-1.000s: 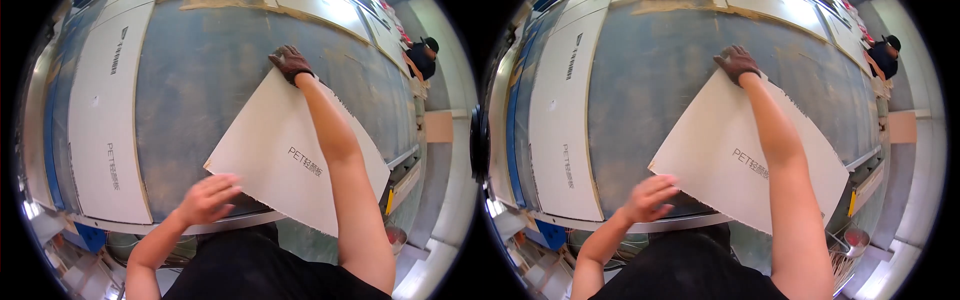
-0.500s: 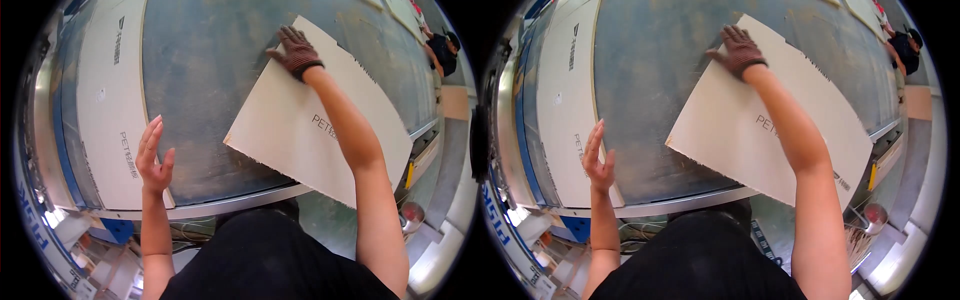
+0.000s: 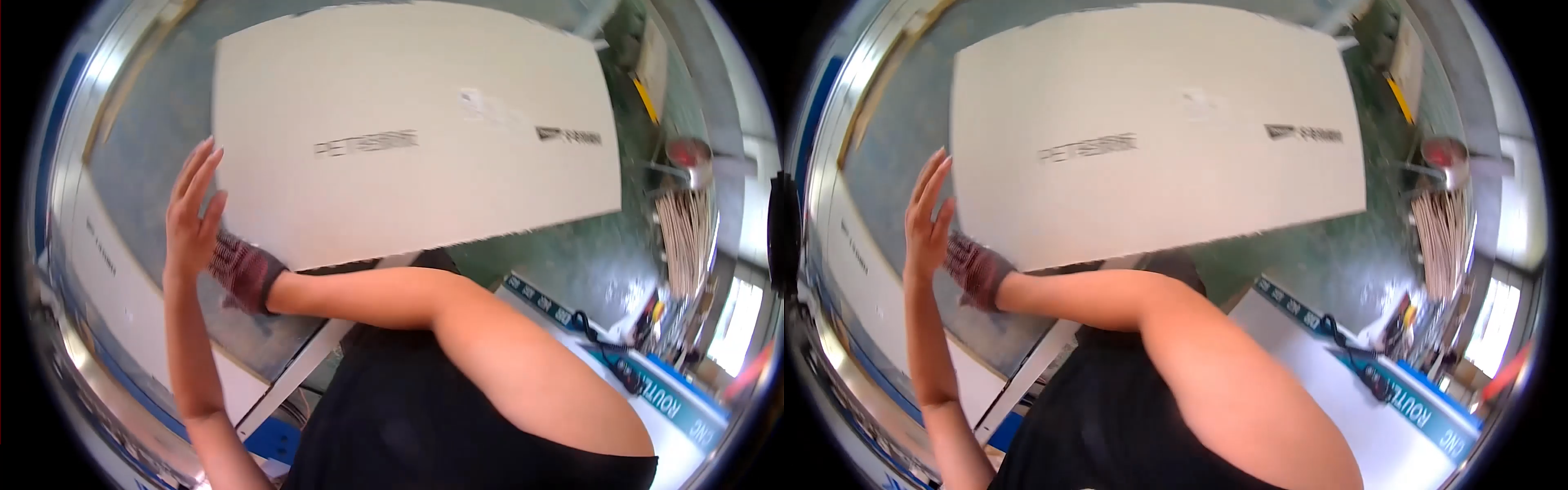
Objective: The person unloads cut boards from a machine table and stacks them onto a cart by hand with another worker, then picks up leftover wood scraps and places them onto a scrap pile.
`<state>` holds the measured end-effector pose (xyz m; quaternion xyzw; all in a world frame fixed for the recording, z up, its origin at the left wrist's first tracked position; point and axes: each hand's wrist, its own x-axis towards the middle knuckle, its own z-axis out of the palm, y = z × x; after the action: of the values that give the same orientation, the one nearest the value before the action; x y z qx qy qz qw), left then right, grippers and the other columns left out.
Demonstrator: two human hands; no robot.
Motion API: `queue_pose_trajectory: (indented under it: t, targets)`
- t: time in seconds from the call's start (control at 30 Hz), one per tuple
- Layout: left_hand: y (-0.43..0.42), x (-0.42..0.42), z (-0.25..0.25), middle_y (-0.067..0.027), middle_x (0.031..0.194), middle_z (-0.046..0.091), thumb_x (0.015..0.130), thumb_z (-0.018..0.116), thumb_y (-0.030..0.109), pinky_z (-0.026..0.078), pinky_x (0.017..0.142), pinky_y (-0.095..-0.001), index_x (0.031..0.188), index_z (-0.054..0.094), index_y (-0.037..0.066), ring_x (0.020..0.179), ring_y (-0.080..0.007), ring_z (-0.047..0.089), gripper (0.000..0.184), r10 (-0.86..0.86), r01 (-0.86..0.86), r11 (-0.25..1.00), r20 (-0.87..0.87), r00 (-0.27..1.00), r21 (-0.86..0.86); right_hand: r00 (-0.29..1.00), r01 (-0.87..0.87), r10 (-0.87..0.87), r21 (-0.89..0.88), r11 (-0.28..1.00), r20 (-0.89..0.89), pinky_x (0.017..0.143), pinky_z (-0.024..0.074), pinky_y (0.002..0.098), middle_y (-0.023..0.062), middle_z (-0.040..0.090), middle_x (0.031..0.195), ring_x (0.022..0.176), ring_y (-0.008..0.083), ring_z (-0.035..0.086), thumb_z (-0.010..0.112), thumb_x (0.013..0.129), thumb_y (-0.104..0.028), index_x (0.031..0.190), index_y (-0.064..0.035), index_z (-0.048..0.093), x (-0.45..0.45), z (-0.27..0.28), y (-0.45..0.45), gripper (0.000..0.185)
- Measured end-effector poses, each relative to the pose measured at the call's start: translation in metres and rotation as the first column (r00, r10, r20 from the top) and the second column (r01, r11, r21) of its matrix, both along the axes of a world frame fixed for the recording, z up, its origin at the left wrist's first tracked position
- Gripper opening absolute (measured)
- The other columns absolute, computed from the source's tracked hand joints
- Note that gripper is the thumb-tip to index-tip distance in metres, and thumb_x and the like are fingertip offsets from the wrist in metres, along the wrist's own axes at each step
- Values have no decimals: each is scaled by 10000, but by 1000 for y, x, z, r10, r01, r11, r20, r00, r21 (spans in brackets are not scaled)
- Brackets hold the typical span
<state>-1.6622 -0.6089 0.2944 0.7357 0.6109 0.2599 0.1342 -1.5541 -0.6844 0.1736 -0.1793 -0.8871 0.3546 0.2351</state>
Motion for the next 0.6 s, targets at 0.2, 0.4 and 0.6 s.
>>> queue_pose_trajectory:
  t: [0.2, 0.4, 0.6]
  targets:
    - [84, 15, -72, -47, 1685, 356, 1054, 472, 340, 136, 1308, -428, 1587, 452, 199, 1588, -284, 234, 552, -155, 113, 987, -467, 870, -117, 963, 229, -175, -281, 932, 204, 1264, 245, 516, 247, 342, 1642, 1540, 425, 291, 703, 840, -630, 1555, -5, 398, 127, 36, 44, 997]
    - [81, 19, -83, -29, 1701, 327, 1065, 408, 424, 124, 1314, -414, 1605, 427, 238, 1594, -244, 219, 572, -122, 85, 991, -454, 883, -102, 658, 629, -720, 365, 686, 221, 1272, 229, 531, 266, 381, 1620, 1533, 435, 314, 734, 858, -615, 1584, 33, 360, 415, 45, 131, 1043]
    - [89, 25, -93, -22, 1710, 306, 1066, 431, 405, 131, 1312, -421, 1619, 397, 249, 1595, -247, 218, 575, -103, 81, 995, -495, 863, -66, 203, 740, -948, 595, 313, 246, 1247, 302, 490, 228, 454, 1585, 1504, 392, 377, 612, 1029, -452, 1531, -13, 460, 613, 18, 211, 684]
